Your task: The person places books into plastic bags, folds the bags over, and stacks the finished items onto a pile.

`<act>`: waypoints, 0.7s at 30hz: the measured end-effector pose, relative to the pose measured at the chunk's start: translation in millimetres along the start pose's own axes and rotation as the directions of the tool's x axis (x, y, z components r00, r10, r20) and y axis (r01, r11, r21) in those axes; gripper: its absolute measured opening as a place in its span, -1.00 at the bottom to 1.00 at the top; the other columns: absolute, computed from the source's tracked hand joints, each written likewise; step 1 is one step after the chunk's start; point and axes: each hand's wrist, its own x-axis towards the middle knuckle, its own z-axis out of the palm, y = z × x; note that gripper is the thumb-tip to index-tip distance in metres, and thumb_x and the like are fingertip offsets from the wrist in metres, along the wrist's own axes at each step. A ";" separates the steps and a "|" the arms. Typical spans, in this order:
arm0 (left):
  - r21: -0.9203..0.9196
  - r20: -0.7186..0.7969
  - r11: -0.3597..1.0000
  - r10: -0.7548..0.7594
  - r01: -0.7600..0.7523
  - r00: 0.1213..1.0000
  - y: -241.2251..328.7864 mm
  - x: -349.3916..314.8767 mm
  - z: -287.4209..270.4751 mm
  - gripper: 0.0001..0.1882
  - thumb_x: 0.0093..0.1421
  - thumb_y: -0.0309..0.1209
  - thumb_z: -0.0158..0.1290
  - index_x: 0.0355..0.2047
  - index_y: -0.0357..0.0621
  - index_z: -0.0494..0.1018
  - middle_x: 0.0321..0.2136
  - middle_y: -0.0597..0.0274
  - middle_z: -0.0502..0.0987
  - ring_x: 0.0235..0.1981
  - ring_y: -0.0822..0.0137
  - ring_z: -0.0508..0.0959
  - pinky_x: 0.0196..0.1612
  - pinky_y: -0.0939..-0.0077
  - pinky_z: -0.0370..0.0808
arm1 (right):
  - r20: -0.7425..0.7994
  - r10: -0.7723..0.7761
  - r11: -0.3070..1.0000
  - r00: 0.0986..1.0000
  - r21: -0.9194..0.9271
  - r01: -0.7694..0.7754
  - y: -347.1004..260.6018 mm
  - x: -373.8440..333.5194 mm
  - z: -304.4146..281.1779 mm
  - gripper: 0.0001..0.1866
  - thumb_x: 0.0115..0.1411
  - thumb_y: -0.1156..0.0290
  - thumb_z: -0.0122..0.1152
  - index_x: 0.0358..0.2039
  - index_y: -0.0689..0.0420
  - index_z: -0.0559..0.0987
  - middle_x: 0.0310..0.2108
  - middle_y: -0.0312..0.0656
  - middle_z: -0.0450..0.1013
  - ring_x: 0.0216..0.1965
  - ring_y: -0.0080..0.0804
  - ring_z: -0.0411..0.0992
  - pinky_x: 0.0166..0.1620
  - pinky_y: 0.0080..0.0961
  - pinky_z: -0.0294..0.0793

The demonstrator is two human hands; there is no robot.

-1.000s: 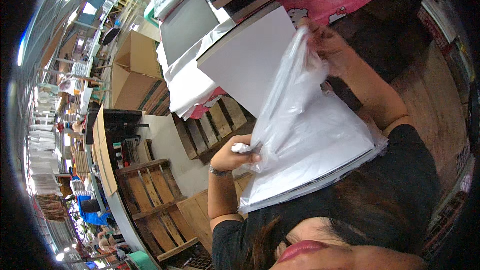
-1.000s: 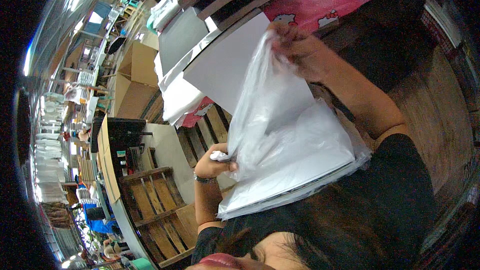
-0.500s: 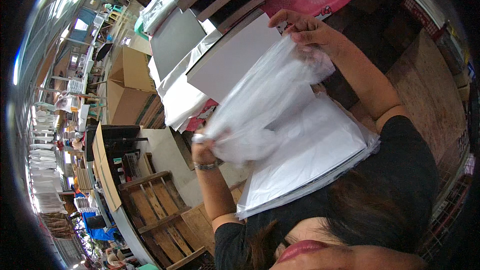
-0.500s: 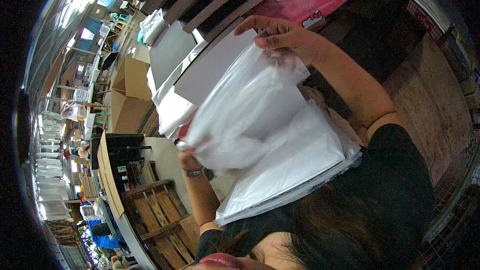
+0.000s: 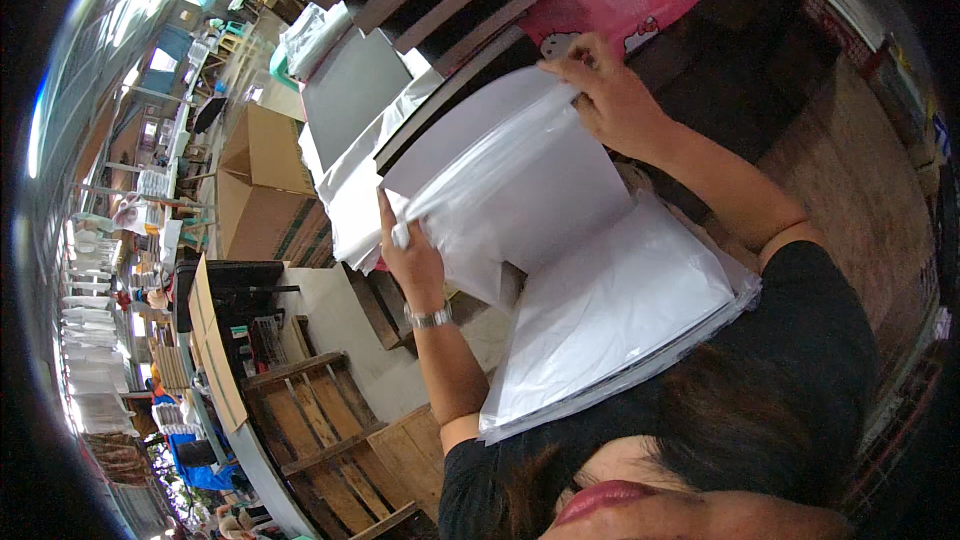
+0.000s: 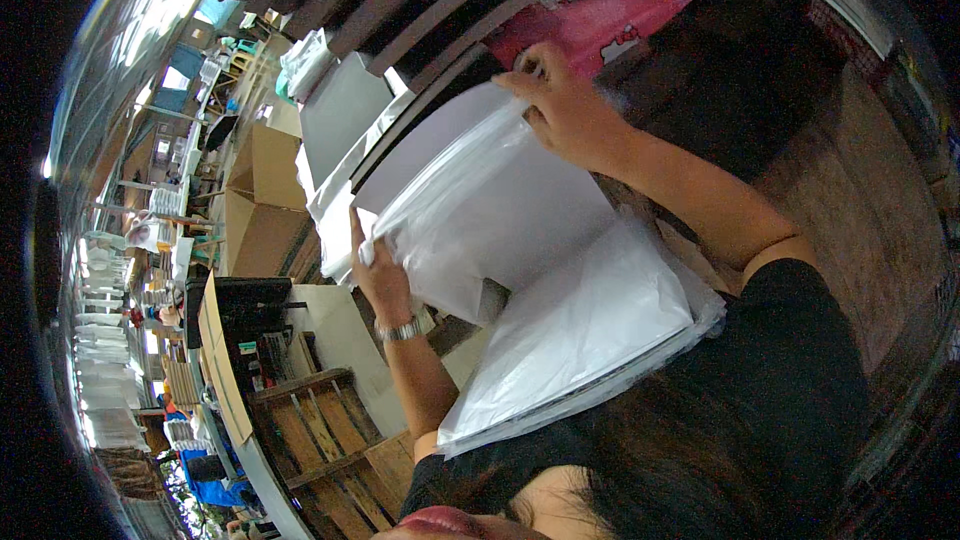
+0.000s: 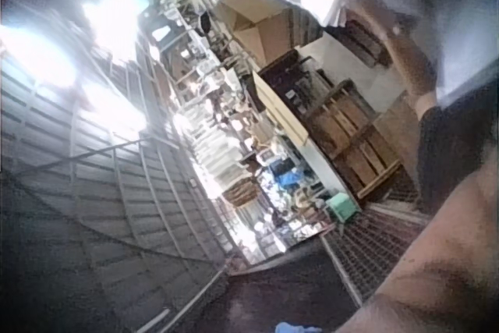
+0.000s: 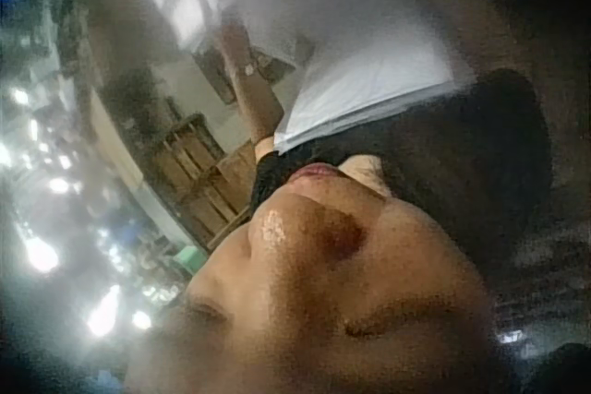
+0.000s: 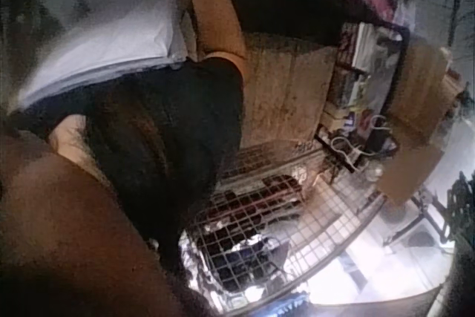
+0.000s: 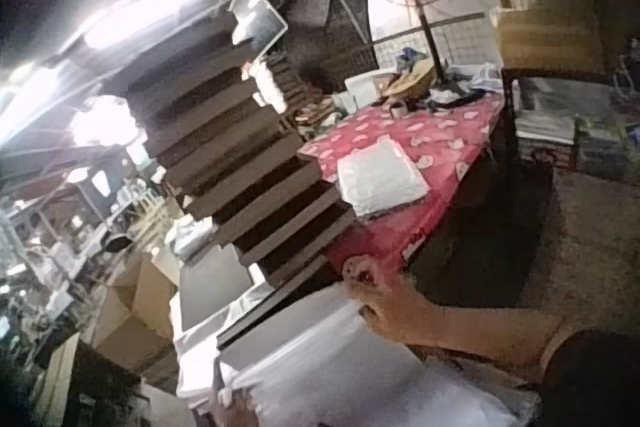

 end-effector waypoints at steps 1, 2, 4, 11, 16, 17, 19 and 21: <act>0.015 -0.031 0.998 0.055 -0.054 0.998 1.0 -9.8 -8.9 -0.48 0.09 -0.68 -0.14 0.11 -0.23 0.24 -0.10 0.10 0.48 -0.29 0.47 0.44 -0.22 0.61 0.38 | 0.050 0.007 0.999 0.999 0.053 -0.009 -6.6 5.2 -11.6 -0.59 0.01 0.58 0.06 -0.06 0.18 0.42 -0.36 -0.03 0.35 -0.30 -0.17 0.40 -0.17 -0.36 0.40; 0.039 -0.062 0.994 0.106 -0.103 0.992 0.3 -19.7 -17.3 -0.52 0.09 -0.68 -0.13 0.07 -0.26 0.29 -0.13 0.10 0.50 -0.28 0.45 0.45 -0.19 0.57 0.39 | 0.102 0.014 0.993 0.995 0.112 -0.026 -13.2 12.0 -23.6 -0.61 0.02 0.57 0.08 -0.08 0.19 0.42 -0.37 -0.07 0.36 -0.31 -0.23 0.40 -0.19 -0.40 0.39; 0.124 -0.105 0.971 0.220 -0.207 0.970 11.1 -30.9 -38.6 -0.73 0.15 -0.62 -0.12 -0.14 -0.34 0.44 -0.33 0.21 0.49 -0.23 0.49 0.35 -0.15 0.59 0.35 | 0.311 0.123 0.920 0.942 0.321 -0.226 -19.0 21.0 -42.9 -0.64 0.01 0.56 0.11 -0.11 0.19 0.43 -0.40 -0.18 0.36 -0.35 -0.37 0.38 -0.24 -0.50 0.37; -0.049 0.717 0.750 -0.433 0.659 0.546 20.7 -23.8 -75.9 -0.94 0.03 -0.49 0.08 -0.54 -0.19 0.43 -0.64 0.40 0.39 -0.69 0.56 0.34 -0.65 0.71 0.19 | 0.809 0.145 0.362 0.569 0.492 -0.792 14.1 -21.7 -71.2 -0.57 -0.06 0.42 0.28 -0.13 0.15 0.43 -0.39 -0.32 0.37 -0.41 -0.62 0.33 -0.34 -0.64 0.34; 0.221 0.809 0.776 -0.484 0.591 0.333 -105.1 -60.1 -7.4 -0.86 0.09 -0.39 0.06 -0.39 -0.20 0.49 -0.49 0.30 0.50 -0.44 0.42 0.44 -0.32 0.51 0.34 | 0.966 0.198 -0.007 0.166 0.171 -0.985 99.8 -142.7 11.3 -0.60 0.03 0.45 0.21 -0.08 0.16 0.41 -0.23 -0.22 0.43 -0.33 -0.50 0.43 -0.32 -0.53 0.46; 0.279 0.822 0.827 -0.469 0.487 0.325 -137.1 -67.3 3.0 -0.82 0.10 -0.36 0.06 -0.34 -0.19 0.50 -0.45 0.26 0.52 -0.38 0.38 0.47 -0.24 0.45 0.37 | 0.968 0.222 -0.006 0.115 0.120 -0.993 109.9 -159.8 29.4 -0.61 0.05 0.44 0.20 -0.07 0.16 0.41 -0.20 -0.23 0.43 -0.32 -0.47 0.44 -0.30 -0.52 0.47; 0.312 0.847 0.936 -0.351 0.160 0.399 -201.2 -87.7 27.8 -0.79 0.10 -0.33 0.05 -0.28 -0.11 0.51 -0.37 0.24 0.54 -0.33 0.36 0.49 -0.22 0.46 0.38 | 0.954 0.300 0.088 0.024 -0.002 -0.996 117.4 -171.2 33.7 -0.61 0.04 0.40 0.18 -0.07 0.17 0.43 -0.19 -0.20 0.44 -0.28 -0.42 0.43 -0.23 -0.47 0.44; 0.299 0.827 0.954 -0.275 0.031 0.490 -251.7 -103.4 52.4 -0.75 0.10 -0.29 0.04 -0.22 -0.04 0.52 -0.29 0.22 0.55 -0.27 0.34 0.50 -0.20 0.46 0.39 | 0.910 0.410 0.251 -0.069 -0.186 -0.950 124.5 -179.2 27.0 -0.59 0.00 0.33 0.20 -0.11 0.19 0.48 -0.21 -0.14 0.44 -0.21 -0.35 0.41 -0.13 -0.41 0.39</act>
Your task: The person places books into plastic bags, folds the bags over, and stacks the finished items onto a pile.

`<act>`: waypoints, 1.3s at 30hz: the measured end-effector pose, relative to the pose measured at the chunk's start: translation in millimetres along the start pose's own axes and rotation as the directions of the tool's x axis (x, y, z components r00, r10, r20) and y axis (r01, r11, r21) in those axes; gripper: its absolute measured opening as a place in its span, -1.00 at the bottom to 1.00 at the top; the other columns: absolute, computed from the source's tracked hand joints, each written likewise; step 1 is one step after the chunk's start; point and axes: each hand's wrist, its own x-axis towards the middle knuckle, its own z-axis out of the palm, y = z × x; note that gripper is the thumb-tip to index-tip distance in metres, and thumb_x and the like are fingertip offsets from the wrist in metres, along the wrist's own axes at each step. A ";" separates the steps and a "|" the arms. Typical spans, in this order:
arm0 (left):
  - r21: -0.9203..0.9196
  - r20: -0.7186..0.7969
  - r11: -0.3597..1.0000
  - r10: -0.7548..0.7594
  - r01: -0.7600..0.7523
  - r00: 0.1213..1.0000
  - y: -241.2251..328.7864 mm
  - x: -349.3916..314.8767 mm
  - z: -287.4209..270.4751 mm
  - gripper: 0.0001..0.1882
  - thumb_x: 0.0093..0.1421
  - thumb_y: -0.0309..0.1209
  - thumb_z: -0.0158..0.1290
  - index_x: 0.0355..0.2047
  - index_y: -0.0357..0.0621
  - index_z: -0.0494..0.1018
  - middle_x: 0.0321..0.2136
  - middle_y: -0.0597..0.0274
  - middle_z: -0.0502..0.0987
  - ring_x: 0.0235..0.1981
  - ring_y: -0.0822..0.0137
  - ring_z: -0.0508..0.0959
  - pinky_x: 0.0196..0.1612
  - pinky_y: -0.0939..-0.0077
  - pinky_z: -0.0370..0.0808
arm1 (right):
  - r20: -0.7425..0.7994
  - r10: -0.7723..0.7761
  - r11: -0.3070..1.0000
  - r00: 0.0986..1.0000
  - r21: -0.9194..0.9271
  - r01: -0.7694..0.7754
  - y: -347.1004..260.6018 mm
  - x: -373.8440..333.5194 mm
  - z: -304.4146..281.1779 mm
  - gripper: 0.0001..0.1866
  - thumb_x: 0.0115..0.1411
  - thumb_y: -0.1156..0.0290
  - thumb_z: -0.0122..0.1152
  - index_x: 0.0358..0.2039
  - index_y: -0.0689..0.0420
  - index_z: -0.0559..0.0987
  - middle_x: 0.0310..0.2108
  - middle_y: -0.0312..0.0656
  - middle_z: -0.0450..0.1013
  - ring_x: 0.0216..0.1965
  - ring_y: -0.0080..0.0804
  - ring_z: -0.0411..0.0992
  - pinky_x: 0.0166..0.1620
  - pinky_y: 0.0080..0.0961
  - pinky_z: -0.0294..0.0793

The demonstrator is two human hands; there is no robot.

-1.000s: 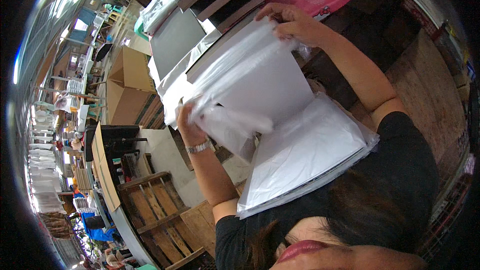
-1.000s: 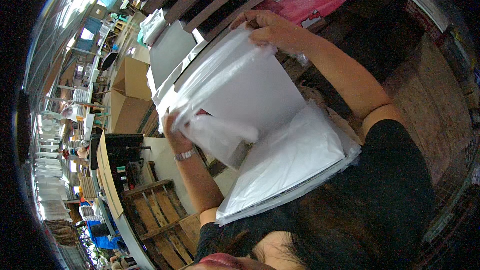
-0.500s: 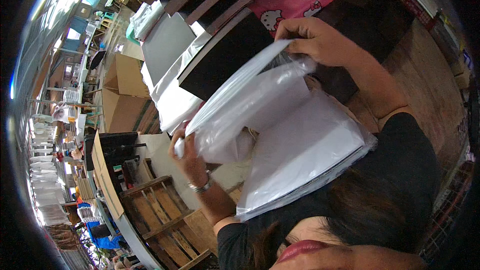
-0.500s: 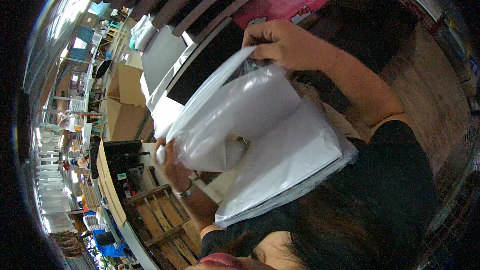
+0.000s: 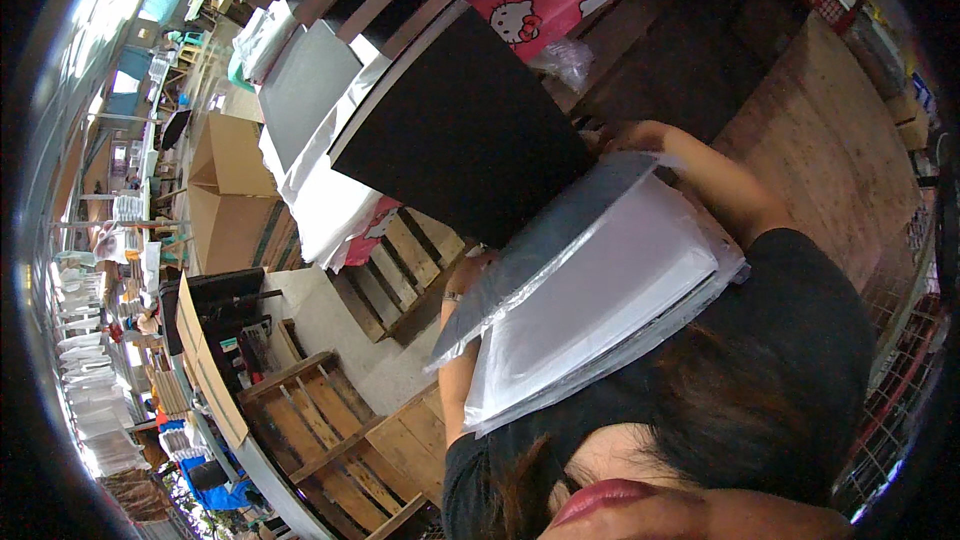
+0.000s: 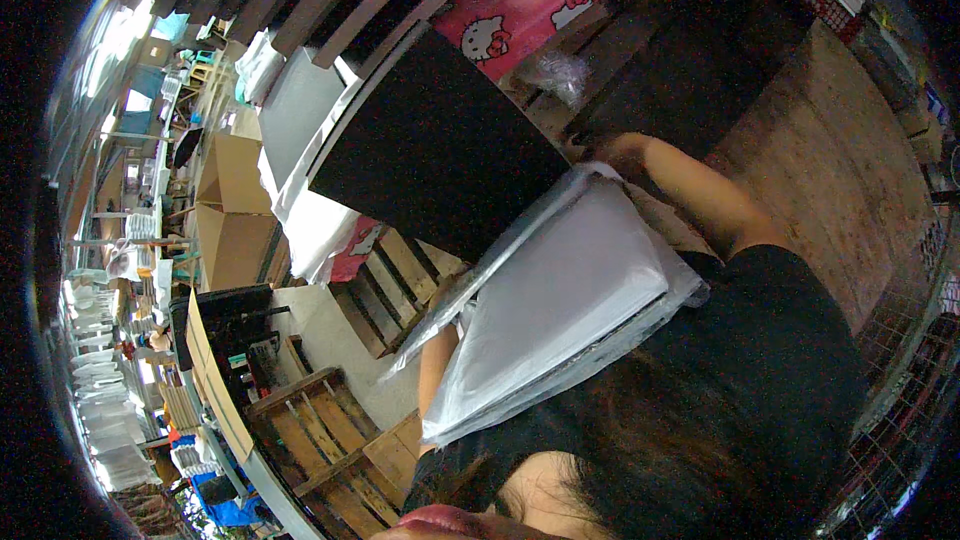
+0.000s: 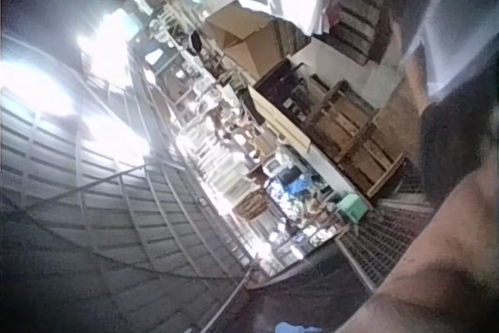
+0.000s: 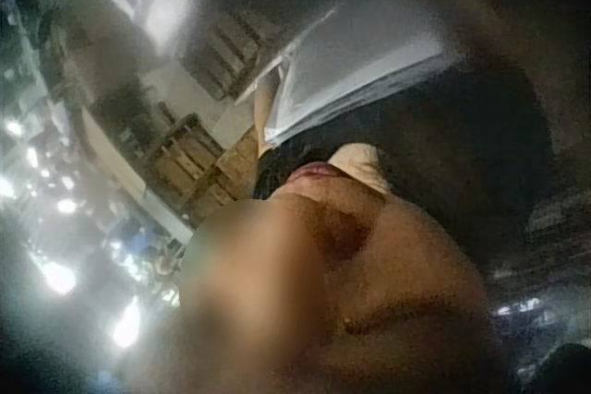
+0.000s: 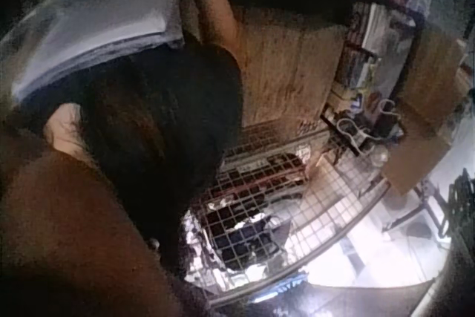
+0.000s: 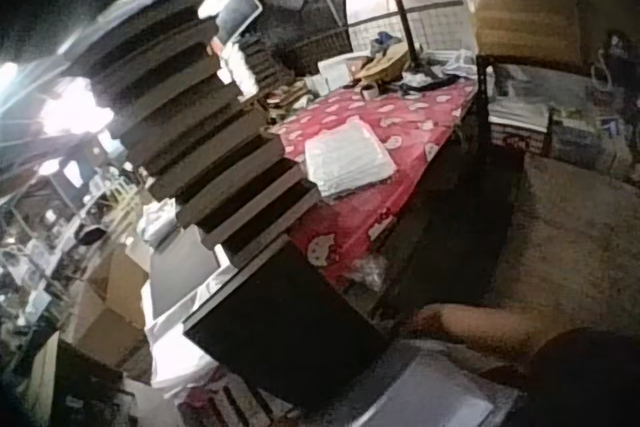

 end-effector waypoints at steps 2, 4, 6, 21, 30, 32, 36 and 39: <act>-0.070 -0.078 0.994 -0.092 0.087 0.993 -26.9 -13.3 -5.6 -0.73 0.09 -0.27 0.03 -0.20 -0.01 0.52 -0.26 0.22 0.56 -0.26 0.33 0.51 -0.22 0.47 0.40 | -0.185 -0.226 0.929 0.956 -0.336 0.155 -19.0 -2.0 4.5 -0.68 0.06 0.32 0.14 -0.16 0.14 0.51 -0.18 -0.16 0.46 -0.20 -0.29 0.43 -0.11 -0.42 0.40; -0.461 -0.113 0.851 -0.337 0.251 0.935 -5.5 -41.1 -26.2 -0.74 0.05 -0.30 0.05 -0.24 -0.08 0.51 -0.37 0.27 0.53 -0.36 0.38 0.48 -0.33 0.52 0.38 | -0.262 -0.465 0.729 0.846 -0.655 0.199 -47.3 -11.4 16.2 -0.75 0.12 0.30 0.09 -0.21 0.09 0.55 -0.15 -0.18 0.48 -0.18 -0.23 0.45 -0.10 -0.42 0.40; -0.728 -0.266 0.674 -0.444 0.123 0.856 63.3 -84.1 -69.7 -0.71 0.00 -0.38 0.09 -0.23 -0.16 0.46 -0.43 0.31 0.48 -0.44 0.44 0.43 -0.40 0.58 0.34 | 0.032 -0.358 0.881 0.933 -0.317 0.350 -97.9 -51.6 29.8 -0.71 0.11 0.24 0.13 -0.20 0.12 0.54 -0.22 -0.16 0.49 -0.16 -0.25 0.43 -0.06 -0.44 0.36; -0.483 -0.702 0.488 0.281 -0.727 0.655 286.7 -117.0 -141.7 -0.40 -0.11 -0.45 0.21 -0.01 -0.33 0.34 -0.04 0.02 0.38 0.01 0.17 0.37 0.12 0.29 0.24 | 0.080 -0.983 0.129 0.168 -0.355 0.926 -255.8 -109.3 140.4 -0.31 -0.01 0.25 0.29 0.12 0.18 0.27 -0.28 0.04 0.48 -0.22 -0.17 0.49 -0.15 -0.38 0.45; -0.611 -0.693 0.362 0.186 -0.704 0.697 274.4 -76.6 -125.8 -0.38 0.05 -0.40 0.14 0.10 -0.36 0.20 0.05 -0.14 0.31 0.11 0.06 0.31 0.16 0.20 0.21 | 0.028 -0.982 0.156 0.187 -0.446 0.881 -260.4 -97.9 120.1 -0.54 -0.13 0.24 0.38 -0.21 0.14 0.49 -0.26 -0.23 0.42 -0.20 -0.38 0.43 -0.10 -0.42 0.30; -0.656 -0.717 0.256 0.080 -0.709 0.692 287.7 -77.5 -122.9 -0.32 0.06 -0.41 0.14 0.14 -0.35 0.13 0.08 -0.14 0.28 0.11 0.08 0.31 0.16 0.18 0.22 | 0.043 -0.989 0.084 0.143 -0.631 0.772 -261.5 -103.0 124.6 -0.58 -0.15 0.24 0.39 -0.28 0.12 0.49 -0.30 -0.24 0.42 -0.24 -0.39 0.43 -0.11 -0.40 0.26; -0.715 -0.638 0.253 0.144 -0.651 0.756 292.9 -77.6 -120.0 -0.26 0.03 -0.44 0.14 0.17 -0.34 0.05 0.13 -0.12 0.22 0.13 0.10 0.29 0.17 0.22 0.21 | 0.077 -0.997 -0.042 0.019 -0.721 0.692 -250.3 -69.7 115.8 -0.38 -0.25 0.06 0.42 -0.20 0.08 0.40 -0.34 -0.23 0.44 -0.23 -0.28 0.42 -0.14 -0.31 0.28; -0.683 -0.664 0.316 0.107 -0.659 0.740 280.5 -75.2 -123.7 -0.52 0.02 -0.51 0.13 -0.03 -0.40 0.31 -0.02 -0.05 0.40 -0.06 0.23 0.44 -0.01 0.41 0.38 | -0.126 -0.976 0.213 0.180 -0.350 0.912 -262.7 -75.9 113.2 -0.45 -0.20 0.19 0.39 -0.19 0.12 0.41 -0.40 -0.20 0.43 -0.22 -0.23 0.41 -0.13 -0.30 0.33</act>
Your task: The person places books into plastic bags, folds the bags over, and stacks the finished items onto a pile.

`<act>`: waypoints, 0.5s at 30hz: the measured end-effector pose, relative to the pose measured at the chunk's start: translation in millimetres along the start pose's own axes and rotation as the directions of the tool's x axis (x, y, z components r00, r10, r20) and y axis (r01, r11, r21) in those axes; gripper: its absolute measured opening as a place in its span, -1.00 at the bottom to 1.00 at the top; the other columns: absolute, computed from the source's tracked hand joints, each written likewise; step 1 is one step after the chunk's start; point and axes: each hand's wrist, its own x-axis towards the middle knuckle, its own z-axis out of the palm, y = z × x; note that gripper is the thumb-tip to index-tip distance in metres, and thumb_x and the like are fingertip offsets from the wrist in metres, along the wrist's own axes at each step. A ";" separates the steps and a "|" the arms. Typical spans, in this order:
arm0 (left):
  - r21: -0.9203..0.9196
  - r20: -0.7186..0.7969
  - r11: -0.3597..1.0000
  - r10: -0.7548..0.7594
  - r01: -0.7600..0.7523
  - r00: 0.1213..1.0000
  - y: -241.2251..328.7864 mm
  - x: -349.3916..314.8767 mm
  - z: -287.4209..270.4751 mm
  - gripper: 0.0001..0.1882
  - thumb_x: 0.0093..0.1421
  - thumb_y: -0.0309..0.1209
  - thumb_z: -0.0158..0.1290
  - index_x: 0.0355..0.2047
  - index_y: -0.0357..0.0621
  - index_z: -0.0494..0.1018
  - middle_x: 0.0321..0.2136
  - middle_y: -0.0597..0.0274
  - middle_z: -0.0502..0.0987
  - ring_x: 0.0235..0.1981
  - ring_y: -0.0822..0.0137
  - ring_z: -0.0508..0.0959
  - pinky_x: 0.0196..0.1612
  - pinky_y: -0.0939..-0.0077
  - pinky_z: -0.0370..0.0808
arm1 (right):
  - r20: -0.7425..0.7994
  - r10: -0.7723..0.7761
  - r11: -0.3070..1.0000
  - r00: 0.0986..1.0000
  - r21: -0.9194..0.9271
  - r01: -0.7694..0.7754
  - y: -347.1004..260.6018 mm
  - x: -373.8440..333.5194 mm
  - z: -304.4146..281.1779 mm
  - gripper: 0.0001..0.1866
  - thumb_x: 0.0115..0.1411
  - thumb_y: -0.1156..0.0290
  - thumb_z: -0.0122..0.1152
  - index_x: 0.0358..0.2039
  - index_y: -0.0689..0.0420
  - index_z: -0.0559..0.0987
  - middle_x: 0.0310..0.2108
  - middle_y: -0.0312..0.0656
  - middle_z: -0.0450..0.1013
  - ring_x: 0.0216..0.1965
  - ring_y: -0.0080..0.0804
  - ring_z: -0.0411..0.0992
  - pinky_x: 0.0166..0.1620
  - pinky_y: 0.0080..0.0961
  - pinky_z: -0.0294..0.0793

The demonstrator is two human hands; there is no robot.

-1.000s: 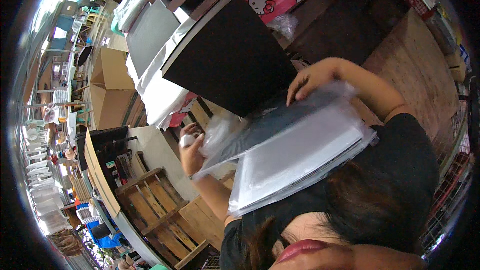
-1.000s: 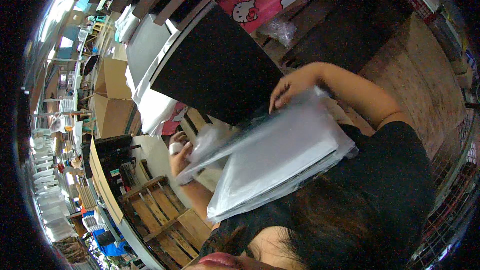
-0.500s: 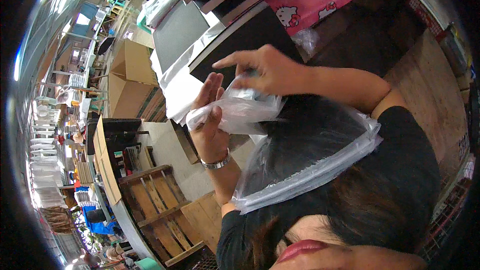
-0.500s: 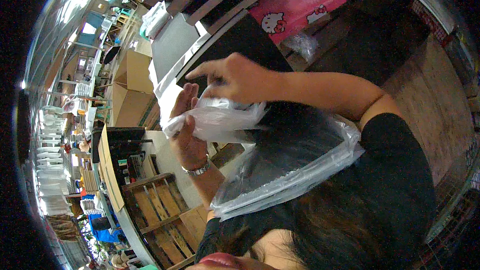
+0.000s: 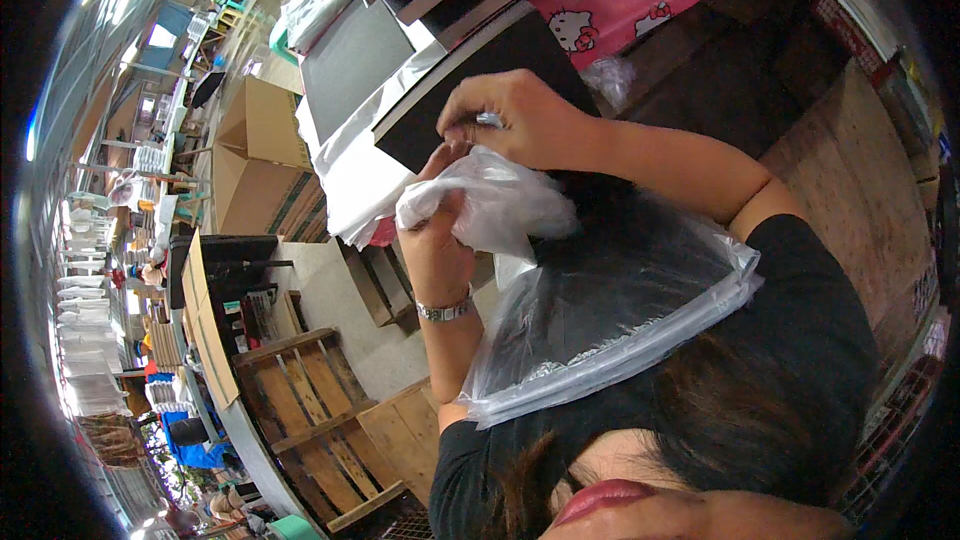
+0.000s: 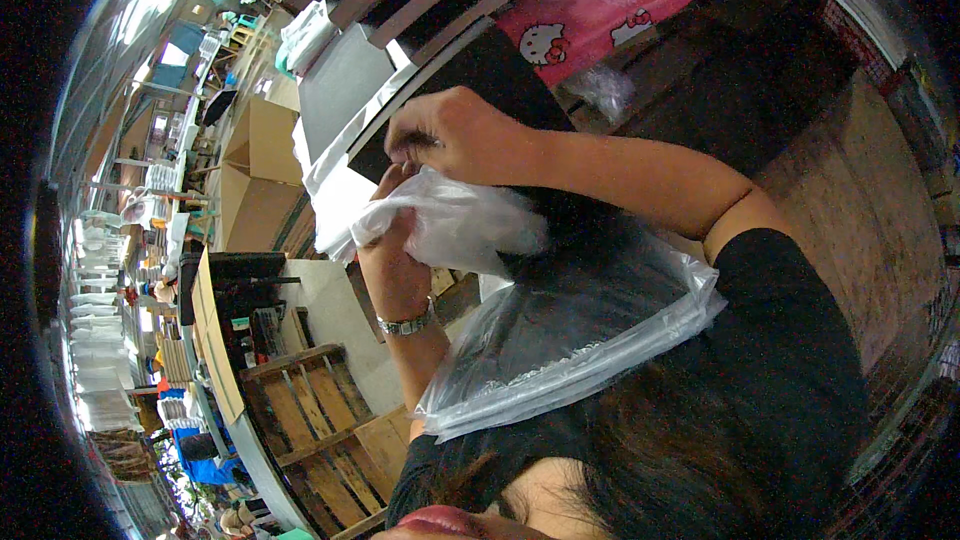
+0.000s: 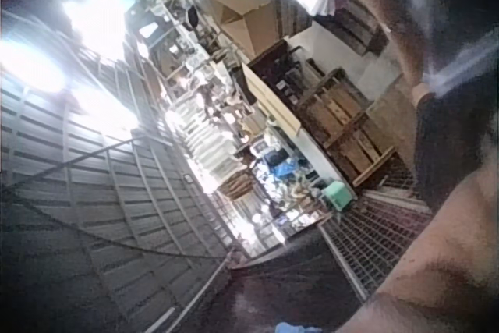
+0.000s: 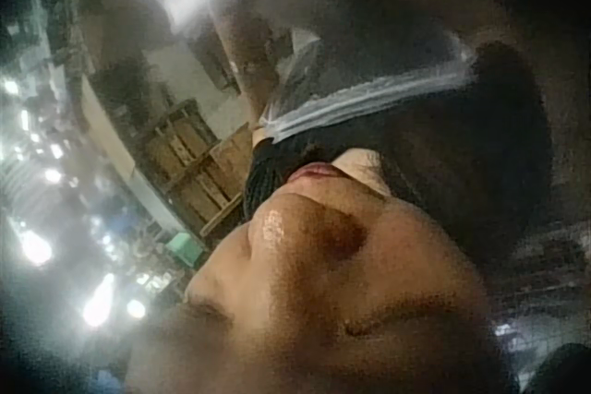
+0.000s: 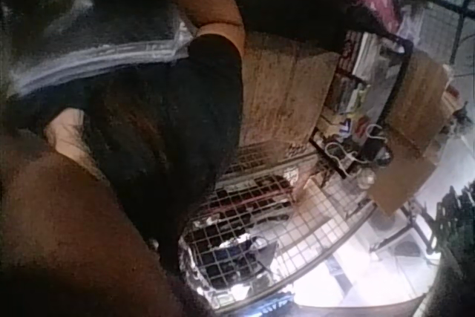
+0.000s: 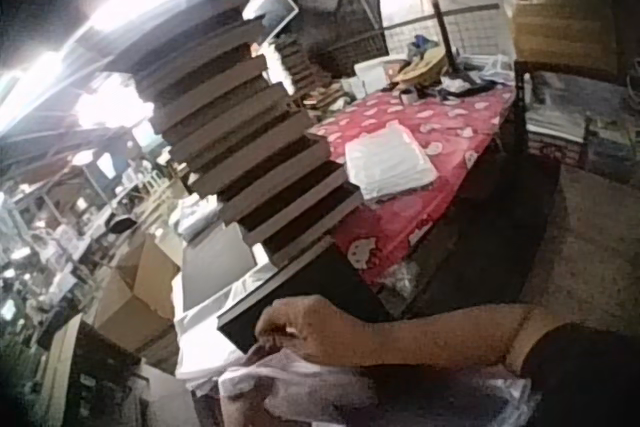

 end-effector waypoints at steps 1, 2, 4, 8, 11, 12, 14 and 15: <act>0.002 -0.016 1.000 -0.004 0.004 1.000 1.2 2.2 -2.5 -0.58 0.02 -0.51 0.13 -0.09 -0.41 0.38 -0.06 -0.03 0.44 -0.12 0.26 0.48 -0.07 0.45 0.42 | -0.024 0.019 0.998 1.000 0.058 -0.018 -5.8 2.0 -0.3 -0.50 -0.18 0.24 0.38 -0.21 0.14 0.43 -0.41 -0.19 0.43 -0.23 -0.23 0.41 -0.13 -0.32 0.35; 0.140 -0.112 0.987 0.101 -0.085 0.988 0.0 2.9 -0.1 -0.75 0.02 -0.49 0.15 -0.29 -0.40 0.48 -0.25 0.06 0.54 -0.32 0.35 0.53 -0.22 0.52 0.47 | -0.046 -0.057 0.998 0.997 -0.023 0.056 -17.9 -1.2 4.0 -0.59 -0.15 0.33 0.36 -0.27 0.16 0.46 -0.42 -0.18 0.44 -0.24 -0.25 0.42 -0.14 -0.36 0.38; 0.411 -0.238 0.910 0.163 -0.053 0.958 3.7 0.8 -2.1 -0.77 0.03 -0.46 0.17 -0.34 -0.39 0.48 -0.32 0.11 0.56 -0.36 0.38 0.53 -0.25 0.55 0.47 | -0.066 -0.140 0.982 0.988 -0.141 0.130 -17.3 -9.3 13.9 -0.74 -0.11 0.44 0.31 -0.37 0.21 0.51 -0.46 -0.15 0.46 -0.33 -0.29 0.45 -0.21 -0.44 0.43; 0.563 -0.213 0.823 0.231 -0.074 0.949 9.6 2.8 5.8 -0.80 0.01 -0.48 0.17 -0.38 -0.36 0.47 -0.40 0.17 0.57 -0.36 0.40 0.53 -0.24 0.59 0.45 | -0.090 0.067 0.996 0.994 0.061 -0.061 3.3 -5.8 -8.4 -0.81 -0.04 0.50 0.28 -0.38 0.24 0.53 -0.47 -0.18 0.48 -0.39 -0.39 0.47 -0.28 -0.52 0.46; 0.495 -0.087 0.855 0.229 -0.157 0.970 8.2 7.0 -0.5 -0.78 -0.01 -0.50 0.17 -0.36 -0.35 0.47 -0.32 0.12 0.56 -0.28 0.38 0.52 -0.18 0.56 0.44 | -0.105 0.068 0.994 0.992 0.090 -0.059 -10.9 0.0 -21.8 -0.84 -0.01 0.53 0.25 -0.36 0.24 0.53 -0.46 -0.20 0.49 -0.39 -0.45 0.46 -0.24 -0.54 0.43; 0.491 -0.039 0.852 0.230 -0.182 0.972 6.7 8.7 -2.2 -0.78 -0.02 -0.51 0.17 -0.35 -0.35 0.47 -0.29 0.10 0.55 -0.25 0.38 0.51 -0.15 0.54 0.43 | -0.012 0.030 0.995 0.999 0.098 -0.028 -15.4 -3.2 -14.2 -0.84 -0.01 0.53 0.26 -0.37 0.23 0.53 -0.46 -0.20 0.49 -0.37 -0.46 0.45 -0.22 -0.54 0.42; 0.469 -0.053 0.862 0.247 -0.194 0.967 2.5 12.1 1.8 -0.72 -0.01 -0.49 0.15 -0.27 -0.36 0.46 -0.30 0.11 0.53 -0.31 0.36 0.51 -0.19 0.53 0.43 | 0.171 0.096 0.989 0.981 0.096 -0.114 -18.3 -8.1 -9.1 -0.84 -0.02 0.49 0.29 -0.41 0.22 0.53 -0.47 -0.21 0.49 -0.34 -0.50 0.44 -0.21 -0.55 0.39; 0.458 -0.062 0.866 0.256 -0.201 0.965 0.7 12.1 4.7 -0.69 -0.01 -0.48 0.14 -0.24 -0.36 0.45 -0.30 0.11 0.52 -0.34 0.35 0.51 -0.21 0.52 0.44 | 0.152 0.137 0.982 0.979 0.111 -0.155 -15.1 -8.5 -9.3 -0.85 -0.02 0.49 0.29 -0.42 0.22 0.52 -0.47 -0.21 0.49 -0.36 -0.51 0.43 -0.21 -0.55 0.39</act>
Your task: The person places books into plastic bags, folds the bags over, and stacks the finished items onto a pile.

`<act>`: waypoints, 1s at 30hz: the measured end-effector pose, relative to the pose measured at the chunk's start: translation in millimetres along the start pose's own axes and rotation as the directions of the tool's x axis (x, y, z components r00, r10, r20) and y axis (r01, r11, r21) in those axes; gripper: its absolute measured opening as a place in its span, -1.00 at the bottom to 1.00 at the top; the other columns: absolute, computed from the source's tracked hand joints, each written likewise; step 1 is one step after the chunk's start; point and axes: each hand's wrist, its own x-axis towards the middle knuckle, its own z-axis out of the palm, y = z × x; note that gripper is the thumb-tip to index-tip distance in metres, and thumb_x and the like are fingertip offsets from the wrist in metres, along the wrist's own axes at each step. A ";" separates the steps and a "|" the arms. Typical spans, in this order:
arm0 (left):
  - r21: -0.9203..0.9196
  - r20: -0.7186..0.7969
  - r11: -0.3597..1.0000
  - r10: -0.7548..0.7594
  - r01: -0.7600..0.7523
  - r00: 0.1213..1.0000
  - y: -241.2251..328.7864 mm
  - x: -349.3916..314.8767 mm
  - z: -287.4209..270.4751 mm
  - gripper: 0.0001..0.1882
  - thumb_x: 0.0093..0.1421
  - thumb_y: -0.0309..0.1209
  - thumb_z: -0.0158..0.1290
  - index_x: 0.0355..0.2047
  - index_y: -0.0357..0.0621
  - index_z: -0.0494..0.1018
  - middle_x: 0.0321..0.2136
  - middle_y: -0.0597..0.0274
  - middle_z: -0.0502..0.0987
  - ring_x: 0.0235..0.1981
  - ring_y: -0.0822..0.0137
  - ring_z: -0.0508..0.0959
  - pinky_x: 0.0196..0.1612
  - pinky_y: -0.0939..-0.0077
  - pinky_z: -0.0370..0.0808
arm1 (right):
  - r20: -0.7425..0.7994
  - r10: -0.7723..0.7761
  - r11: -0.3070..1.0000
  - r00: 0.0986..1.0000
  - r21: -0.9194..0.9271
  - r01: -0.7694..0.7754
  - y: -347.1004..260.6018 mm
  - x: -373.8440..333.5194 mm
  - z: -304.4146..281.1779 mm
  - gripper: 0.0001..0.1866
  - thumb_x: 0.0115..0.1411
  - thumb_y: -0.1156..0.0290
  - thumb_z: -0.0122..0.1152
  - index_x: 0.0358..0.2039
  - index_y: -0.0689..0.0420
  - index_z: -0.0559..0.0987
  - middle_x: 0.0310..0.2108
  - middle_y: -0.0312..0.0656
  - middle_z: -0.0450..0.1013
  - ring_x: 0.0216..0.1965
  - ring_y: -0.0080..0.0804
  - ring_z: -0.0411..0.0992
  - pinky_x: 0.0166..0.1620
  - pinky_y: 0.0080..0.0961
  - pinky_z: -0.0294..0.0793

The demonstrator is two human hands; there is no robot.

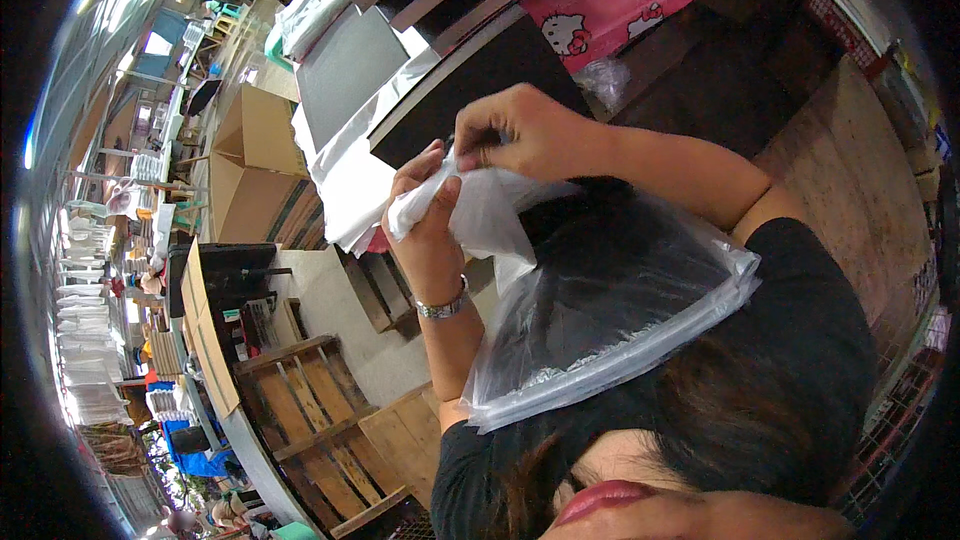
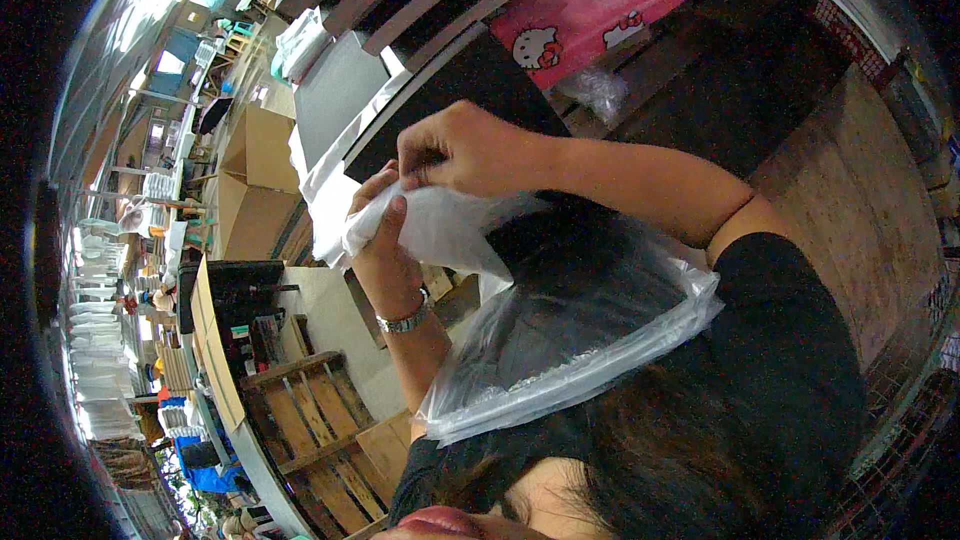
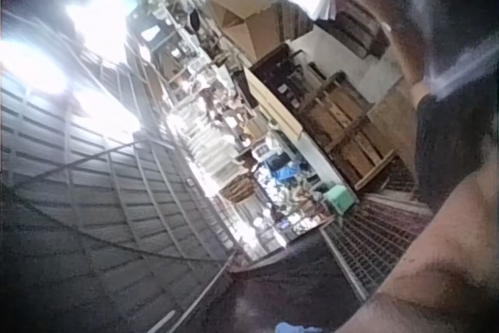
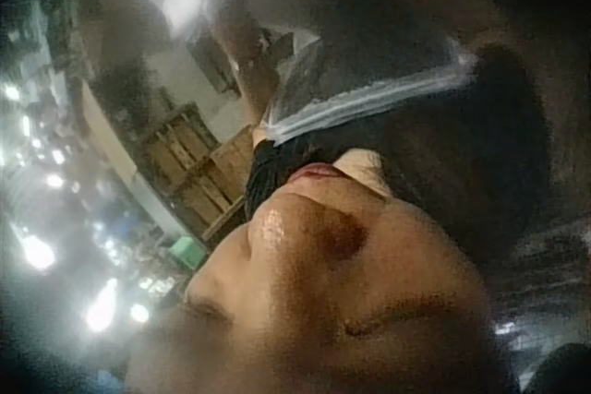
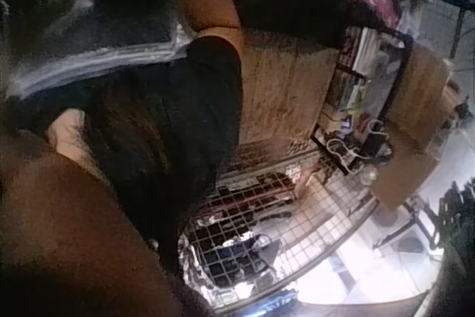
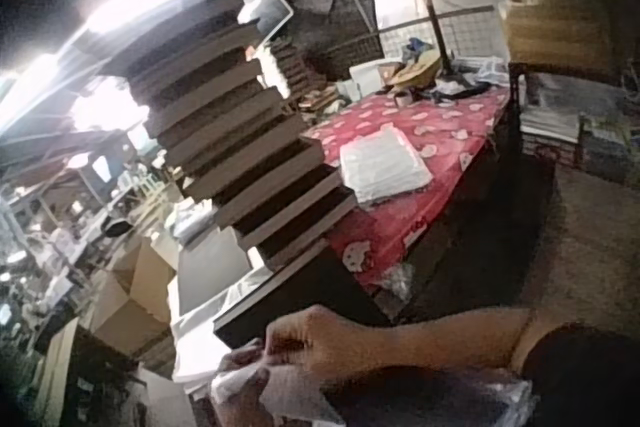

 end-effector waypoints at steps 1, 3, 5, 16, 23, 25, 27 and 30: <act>-0.140 0.025 0.984 -0.108 0.111 0.994 7.4 -1.9 6.4 -0.71 0.00 -0.51 0.12 -0.23 -0.35 0.44 -0.32 0.13 0.51 -0.35 0.35 0.50 -0.25 0.54 0.43 | -0.022 0.037 0.999 0.999 0.019 -0.037 3.3 1.5 -2.9 -0.85 -0.02 0.49 0.29 -0.44 0.23 0.52 -0.48 -0.22 0.49 -0.37 -0.53 0.43 -0.22 -0.55 0.39; -0.046 -0.026 0.992 -0.120 0.119 0.992 2.5 -5.5 3.8 -0.78 -0.04 -0.55 0.17 -0.35 -0.31 0.45 -0.34 0.19 0.52 -0.37 0.42 0.48 -0.30 0.61 0.39 | -0.053 0.098 0.995 0.994 0.033 -0.096 2.9 -0.1 -6.0 -0.87 -0.02 0.49 0.28 -0.47 0.23 0.50 -0.49 -0.24 0.48 -0.39 -0.55 0.41 -0.24 -0.55 0.39; -0.049 -0.072 0.990 -0.136 0.133 0.988 -4.5 -7.9 -2.6 -0.82 -0.06 -0.56 0.19 -0.42 -0.27 0.44 -0.38 0.25 0.51 -0.42 0.48 0.45 -0.35 0.65 0.35 | -0.072 0.143 0.990 0.987 0.028 -0.142 -6.1 -3.8 -4.6 -0.88 -0.01 0.51 0.27 -0.49 0.24 0.49 -0.51 -0.25 0.47 -0.41 -0.57 0.40 -0.26 -0.55 0.38; -0.302 -0.011 0.928 -0.232 0.218 0.973 17.4 -0.4 15.5 -0.81 -0.02 -0.57 0.17 -0.49 -0.19 0.34 -0.49 0.36 0.43 -0.48 0.55 0.38 -0.44 0.63 0.31 | -0.264 -0.198 0.939 0.944 -0.327 0.105 5.5 -3.2 8.7 -0.90 0.06 0.47 0.18 -0.47 0.22 0.48 -0.51 -0.06 0.44 -0.43 -0.21 0.44 -0.28 -0.43 0.40; -0.210 -0.116 0.966 -0.175 0.148 0.978 -0.3 -6.8 11.0 -0.76 -0.04 -0.60 0.19 -0.38 -0.18 0.37 -0.47 0.41 0.39 -0.44 0.59 0.36 -0.43 0.74 0.28 | -0.357 -0.500 0.851 0.789 -0.375 0.369 12.2 13.9 3.2 -0.86 0.08 0.43 0.18 -0.42 0.20 0.44 -0.56 -0.23 0.38 -0.37 -0.44 0.41 -0.37 -0.52 0.38; -0.266 -0.041 0.955 -0.144 0.128 0.989 -2.5 -5.5 8.5 -0.69 -0.05 -0.59 0.20 -0.27 -0.19 0.40 -0.46 0.41 0.38 -0.44 0.61 0.36 -0.44 0.76 0.27 | -0.302 0.069 0.962 0.951 0.273 0.017 0.8 12.3 -2.7 -0.84 0.11 0.39 0.16 -0.39 0.22 0.45 -0.51 -0.26 0.39 -0.36 -0.48 0.40 -0.35 -0.56 0.39; -0.238 0.011 0.959 -0.158 0.156 0.987 -2.4 -8.3 4.3 -0.59 -0.04 -0.58 0.20 -0.14 -0.20 0.37 -0.45 0.42 0.36 -0.45 0.60 0.35 -0.43 0.76 0.27 | -0.137 0.350 0.826 0.927 0.511 -0.236 -8.0 12.5 -6.3 -0.79 0.17 0.35 0.12 -0.33 0.25 0.45 -0.45 -0.27 0.42 -0.36 -0.54 0.38 -0.27 -0.61 0.38; -0.215 0.017 0.964 -0.153 0.153 0.988 5.8 -9.3 7.3 -0.43 -0.05 -0.56 0.21 0.01 -0.22 0.31 -0.44 0.38 0.40 -0.41 0.57 0.41 -0.38 0.75 0.32 | -0.097 0.053 0.988 0.994 0.148 -0.038 6.3 8.3 2.2 -0.81 0.16 0.38 0.13 -0.31 0.24 0.45 -0.50 -0.27 0.43 -0.39 -0.56 0.37 -0.23 -0.63 0.36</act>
